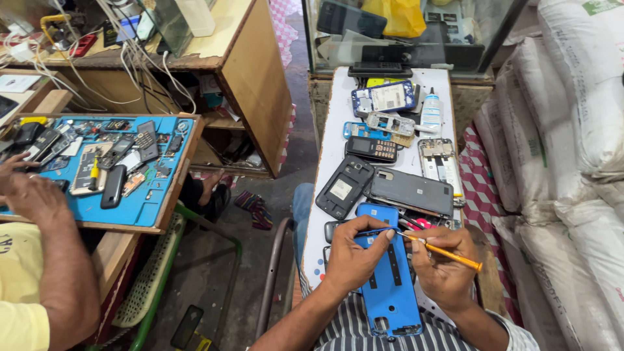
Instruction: The person uses a yellow-handled screwdriver to pry and adjust the internal components of a blue mobile phone back cover. They repeatedly work on the top edge of the device, manipulating small parts within the casing while holding the phone steady with their other hand.
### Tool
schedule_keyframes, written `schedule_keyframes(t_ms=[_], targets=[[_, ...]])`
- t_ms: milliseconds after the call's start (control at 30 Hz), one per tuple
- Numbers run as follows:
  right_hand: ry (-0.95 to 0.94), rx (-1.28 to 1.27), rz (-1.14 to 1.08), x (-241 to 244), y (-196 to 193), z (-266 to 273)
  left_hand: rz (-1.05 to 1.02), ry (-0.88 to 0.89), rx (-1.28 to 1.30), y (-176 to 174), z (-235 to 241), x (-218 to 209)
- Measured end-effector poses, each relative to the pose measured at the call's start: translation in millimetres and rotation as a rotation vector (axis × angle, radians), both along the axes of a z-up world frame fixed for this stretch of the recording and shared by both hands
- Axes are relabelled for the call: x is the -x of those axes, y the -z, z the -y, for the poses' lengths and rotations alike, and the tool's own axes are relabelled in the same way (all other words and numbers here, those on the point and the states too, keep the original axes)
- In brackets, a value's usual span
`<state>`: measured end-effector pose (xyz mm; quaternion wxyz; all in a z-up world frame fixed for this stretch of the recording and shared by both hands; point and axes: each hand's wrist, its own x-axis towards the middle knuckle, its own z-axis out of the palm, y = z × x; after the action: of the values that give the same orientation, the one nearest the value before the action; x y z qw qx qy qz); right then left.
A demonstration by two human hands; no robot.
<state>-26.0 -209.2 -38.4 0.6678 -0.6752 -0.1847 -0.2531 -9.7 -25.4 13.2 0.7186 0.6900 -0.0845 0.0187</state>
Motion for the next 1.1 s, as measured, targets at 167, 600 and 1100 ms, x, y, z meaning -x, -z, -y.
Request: schedule_keyframes(t_ms=[167, 600, 1100], targets=[[0.018, 0.047, 0.015, -1, -4, 0, 0.012, -0.021, -0.009, 1, 1, 1], [0.020, 0.107, 0.007, -5, -13, -5, -0.040, -0.060, 0.014, -3, -2, 4], [-0.019, -0.028, -0.060, -4, 1, -4, 0.022, -0.032, -0.057, 0, -4, 0]])
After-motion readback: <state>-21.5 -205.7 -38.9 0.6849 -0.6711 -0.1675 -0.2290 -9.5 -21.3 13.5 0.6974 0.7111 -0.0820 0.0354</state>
